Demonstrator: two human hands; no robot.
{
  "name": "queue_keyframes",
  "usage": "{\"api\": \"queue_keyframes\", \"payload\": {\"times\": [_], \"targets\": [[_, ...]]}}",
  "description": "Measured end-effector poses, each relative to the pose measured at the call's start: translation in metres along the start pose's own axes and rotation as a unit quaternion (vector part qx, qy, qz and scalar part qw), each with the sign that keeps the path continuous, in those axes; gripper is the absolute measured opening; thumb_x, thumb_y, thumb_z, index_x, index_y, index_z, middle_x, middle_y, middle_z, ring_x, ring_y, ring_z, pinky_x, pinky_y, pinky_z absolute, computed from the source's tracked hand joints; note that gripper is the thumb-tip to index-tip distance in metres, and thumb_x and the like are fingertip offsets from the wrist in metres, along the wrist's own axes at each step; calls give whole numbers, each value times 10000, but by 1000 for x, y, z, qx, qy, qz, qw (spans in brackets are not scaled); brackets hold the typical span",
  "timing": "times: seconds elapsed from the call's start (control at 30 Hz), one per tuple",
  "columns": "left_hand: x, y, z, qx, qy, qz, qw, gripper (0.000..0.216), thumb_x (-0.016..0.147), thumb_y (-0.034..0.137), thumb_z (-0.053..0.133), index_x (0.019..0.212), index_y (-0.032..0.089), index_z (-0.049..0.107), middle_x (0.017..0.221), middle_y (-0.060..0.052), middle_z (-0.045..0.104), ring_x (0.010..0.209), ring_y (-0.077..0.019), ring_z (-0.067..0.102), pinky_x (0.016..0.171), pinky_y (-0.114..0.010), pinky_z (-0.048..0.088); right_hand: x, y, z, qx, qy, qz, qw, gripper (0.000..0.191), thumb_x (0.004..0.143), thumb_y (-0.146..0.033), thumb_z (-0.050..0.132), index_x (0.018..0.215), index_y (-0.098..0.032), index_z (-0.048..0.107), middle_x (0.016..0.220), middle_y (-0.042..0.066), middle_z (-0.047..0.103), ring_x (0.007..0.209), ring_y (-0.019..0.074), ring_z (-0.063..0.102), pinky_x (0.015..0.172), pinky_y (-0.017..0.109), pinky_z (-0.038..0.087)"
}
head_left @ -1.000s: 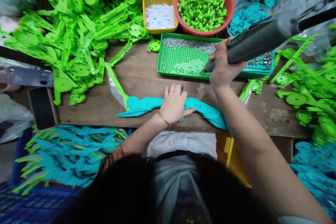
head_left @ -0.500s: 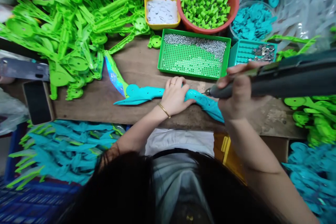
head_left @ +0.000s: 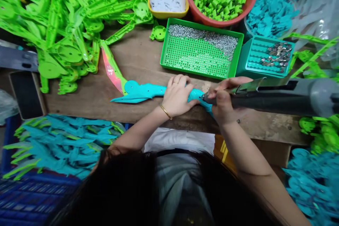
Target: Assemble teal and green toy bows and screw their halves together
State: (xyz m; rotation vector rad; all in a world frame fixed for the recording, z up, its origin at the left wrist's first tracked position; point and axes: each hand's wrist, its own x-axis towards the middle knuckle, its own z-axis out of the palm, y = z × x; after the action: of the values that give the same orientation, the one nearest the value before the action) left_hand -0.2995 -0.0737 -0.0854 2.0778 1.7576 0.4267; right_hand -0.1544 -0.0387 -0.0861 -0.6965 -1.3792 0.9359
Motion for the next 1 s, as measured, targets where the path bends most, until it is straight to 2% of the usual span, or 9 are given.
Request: {"api": "queue_keyframes", "payload": {"times": [0.13,0.23,0.33,0.4,0.47,0.53,0.6,0.83,1.0], "targets": [[0,-1,0,-8,-5,-1,1000,408,779,515,688,1021,187,670,1174,-99,576,1167,-297,469,1019,-446,344,18,-9,6,19,-11,1,1000,298,815,-258,685,1094,-346,625,781,-68,646,509,87,568,453,242,478],[0,-2,1,-8,-1,7,1000,433,780,520,685,1039,173,671,1199,-108,581,1194,-302,467,1049,-452,330,54,-7,17,22,98,-56,993,207,822,-270,685,1023,-259,641,798,-52,677,458,60,544,396,211,422],[0,-3,2,-8,2,10,1000,470,782,522,683,1093,169,665,1237,-115,577,1226,-309,457,1076,-461,311,85,18,21,-57,213,-75,973,249,826,-370,678,982,-203,577,761,-35,637,436,59,517,410,231,430],[-1,-3,3,-3,1,12,1000,483,788,531,674,1132,192,657,1255,-111,574,1239,-312,451,1083,-469,307,94,42,17,-129,200,-61,969,342,860,-463,622,1052,-197,526,798,-10,616,460,59,509,454,252,462],[-1,-3,4,2,0,14,1000,481,799,540,659,1142,203,654,1269,-110,570,1247,-312,448,1087,-471,307,92,63,9,-170,142,-47,974,418,913,-517,522,1178,-197,476,888,27,606,549,71,549,542,278,506],[-1,-3,4,5,-2,16,1000,482,808,545,645,1135,192,655,1277,-115,568,1250,-311,448,1092,-467,307,85,75,1,-162,87,-25,983,453,948,-523,448,1273,-208,425,972,50,590,650,95,595,626,311,535],[0,-3,4,6,-2,17,1000,492,810,543,643,1129,169,655,1274,-124,571,1250,-312,450,1099,-460,303,79,78,-2,-130,68,-1,989,440,949,-515,451,1283,-230,422,986,47,578,676,109,612,636,326,545],[1,-3,3,5,3,16,1000,505,775,550,686,1075,145,665,1218,-120,596,1202,-307,480,1065,-443,332,80,54,17,-100,138,-32,985,287,816,-433,686,1006,-262,555,795,-37,575,485,95,542,485,294,489],[0,-2,2,-4,3,7,1000,475,773,528,697,1073,162,662,1207,-103,603,1194,-296,487,1055,-433,336,82,10,15,-22,133,-89,987,213,826,-368,676,979,-254,581,808,-48,631,458,56,536,431,225,447]]}}
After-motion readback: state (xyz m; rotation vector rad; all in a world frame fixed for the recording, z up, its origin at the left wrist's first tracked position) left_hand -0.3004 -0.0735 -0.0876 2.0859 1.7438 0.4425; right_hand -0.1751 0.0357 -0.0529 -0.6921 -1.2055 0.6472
